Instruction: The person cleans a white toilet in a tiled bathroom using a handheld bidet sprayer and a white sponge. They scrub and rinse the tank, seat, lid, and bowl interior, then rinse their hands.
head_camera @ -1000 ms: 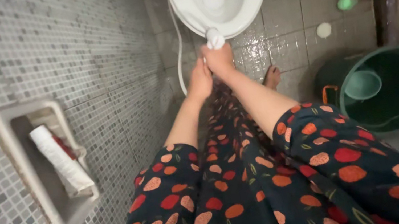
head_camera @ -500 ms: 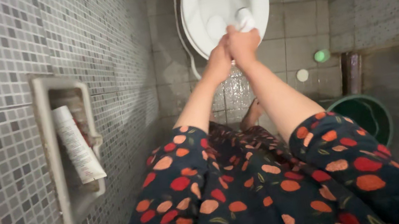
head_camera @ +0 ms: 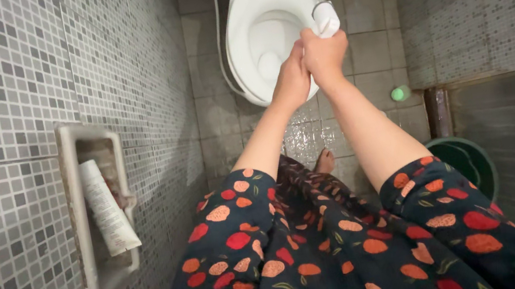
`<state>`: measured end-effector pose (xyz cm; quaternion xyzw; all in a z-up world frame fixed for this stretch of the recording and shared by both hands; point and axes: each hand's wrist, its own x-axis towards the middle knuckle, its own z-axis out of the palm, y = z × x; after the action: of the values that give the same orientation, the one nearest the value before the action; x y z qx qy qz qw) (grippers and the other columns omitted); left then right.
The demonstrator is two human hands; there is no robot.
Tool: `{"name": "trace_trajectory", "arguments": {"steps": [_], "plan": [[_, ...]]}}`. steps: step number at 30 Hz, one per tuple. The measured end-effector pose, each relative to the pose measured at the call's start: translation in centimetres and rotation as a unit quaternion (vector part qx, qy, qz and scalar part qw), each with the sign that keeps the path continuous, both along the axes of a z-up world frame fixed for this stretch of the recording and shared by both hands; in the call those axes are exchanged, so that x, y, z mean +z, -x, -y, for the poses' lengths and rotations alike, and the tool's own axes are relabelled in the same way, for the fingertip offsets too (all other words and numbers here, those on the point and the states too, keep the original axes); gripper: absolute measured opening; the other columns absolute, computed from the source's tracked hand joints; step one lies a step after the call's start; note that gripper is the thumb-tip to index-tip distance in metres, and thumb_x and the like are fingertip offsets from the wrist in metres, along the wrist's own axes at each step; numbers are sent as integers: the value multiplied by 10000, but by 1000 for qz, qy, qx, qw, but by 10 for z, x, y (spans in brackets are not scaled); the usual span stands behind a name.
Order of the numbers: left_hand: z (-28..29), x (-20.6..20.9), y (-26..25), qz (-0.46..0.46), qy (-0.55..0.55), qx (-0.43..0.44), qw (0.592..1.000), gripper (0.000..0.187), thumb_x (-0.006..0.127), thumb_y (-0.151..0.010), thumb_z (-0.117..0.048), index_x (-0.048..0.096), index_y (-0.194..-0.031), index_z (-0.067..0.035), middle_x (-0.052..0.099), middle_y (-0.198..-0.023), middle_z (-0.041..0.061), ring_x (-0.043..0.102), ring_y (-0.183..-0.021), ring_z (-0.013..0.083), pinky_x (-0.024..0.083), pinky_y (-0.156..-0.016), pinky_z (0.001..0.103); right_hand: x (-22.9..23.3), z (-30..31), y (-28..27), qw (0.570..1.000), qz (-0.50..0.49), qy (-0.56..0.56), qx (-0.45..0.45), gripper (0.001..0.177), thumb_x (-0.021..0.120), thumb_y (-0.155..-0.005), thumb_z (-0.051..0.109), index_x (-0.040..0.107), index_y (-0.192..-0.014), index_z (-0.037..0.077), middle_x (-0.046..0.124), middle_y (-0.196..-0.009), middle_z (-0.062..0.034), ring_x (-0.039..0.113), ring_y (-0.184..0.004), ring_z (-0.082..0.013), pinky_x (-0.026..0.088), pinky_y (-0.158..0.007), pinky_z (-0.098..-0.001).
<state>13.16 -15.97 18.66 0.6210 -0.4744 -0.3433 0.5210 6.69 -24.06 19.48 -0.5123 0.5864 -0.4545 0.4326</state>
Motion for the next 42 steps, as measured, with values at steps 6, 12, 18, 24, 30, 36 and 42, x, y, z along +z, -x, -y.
{"name": "trace_trajectory", "arguments": {"steps": [6, 12, 18, 24, 30, 36, 42], "plan": [[-8, 41, -14, 16, -15, 63, 998, 493, 405, -1031, -201, 436, -1497, -42, 710, -1129, 297, 673, -1117, 467, 510, -906, 479, 47, -2, -20, 992, 22, 72, 103, 196, 759, -767, 142, 689, -785, -41, 729, -720, -110, 686, -643, -175, 541, -597, -353], [18, 63, -7, 62, 171, 11, 983, 483, 442, -1080, -145, 409, -1538, 6, 583, -1439, 329, 559, -1370, 466, 470, -1114, 459, 83, 7, -6, 985, 124, 117, 16, 195, 749, -784, 124, 661, -787, -51, 749, -717, -91, 709, -613, -174, 557, -562, -337], [12, 48, -3, 48, 85, 2, 995, 518, 452, -1048, -146, 385, -1542, -5, 607, -1386, 311, 585, -1326, 457, 490, -1077, 448, 65, 9, 9, 984, 99, 130, 75, 176, 732, -816, 118, 689, -834, -52, 742, -780, -90, 704, -686, -167, 555, -615, -327], [-38, -21, -4, 37, -33, 37, 998, 515, 406, -1040, -149, 353, -1530, -3, 628, -1268, 327, 594, -1210, 502, 483, -988, 504, 1, -31, -1, 988, -10, 18, 153, 214, 768, -808, 206, 712, -870, 9, 740, -777, -60, 707, -701, -149, 554, -626, -323], [-52, -136, 16, -210, -64, -36, 975, 360, 592, -1017, -141, 548, -1333, 24, 636, -1293, 277, 606, -1216, 421, 516, -974, 462, -123, -69, 68, 980, 113, -146, 73, 196, 773, -849, 183, 746, -992, 51, 734, -890, -23, 660, -786, -113, 514, -684, -274], [-30, -232, -3, 193, -316, -39, 928, 313, 644, -894, -160, 680, -1192, -71, 648, -1252, 164, 613, -1175, 373, 498, -997, 457, -262, -123, 158, 974, 57, -221, -4, 269, 740, -905, 270, 701, -991, 18, 714, -882, -41, 634, -756, -164, 522, -643, -371], [26, -320, 27, 431, -347, -158, 818, 316, 642, -896, -143, 657, -1209, -109, 634, -1267, 75, 527, -1257, 285, 466, -961, 466, -319, -191, 235, 959, 1, -283, -17, 196, 673, -948, 193, 709, -942, 0, 681, -798, -39, 619, -725, -155, 508, -656, -343]]}}
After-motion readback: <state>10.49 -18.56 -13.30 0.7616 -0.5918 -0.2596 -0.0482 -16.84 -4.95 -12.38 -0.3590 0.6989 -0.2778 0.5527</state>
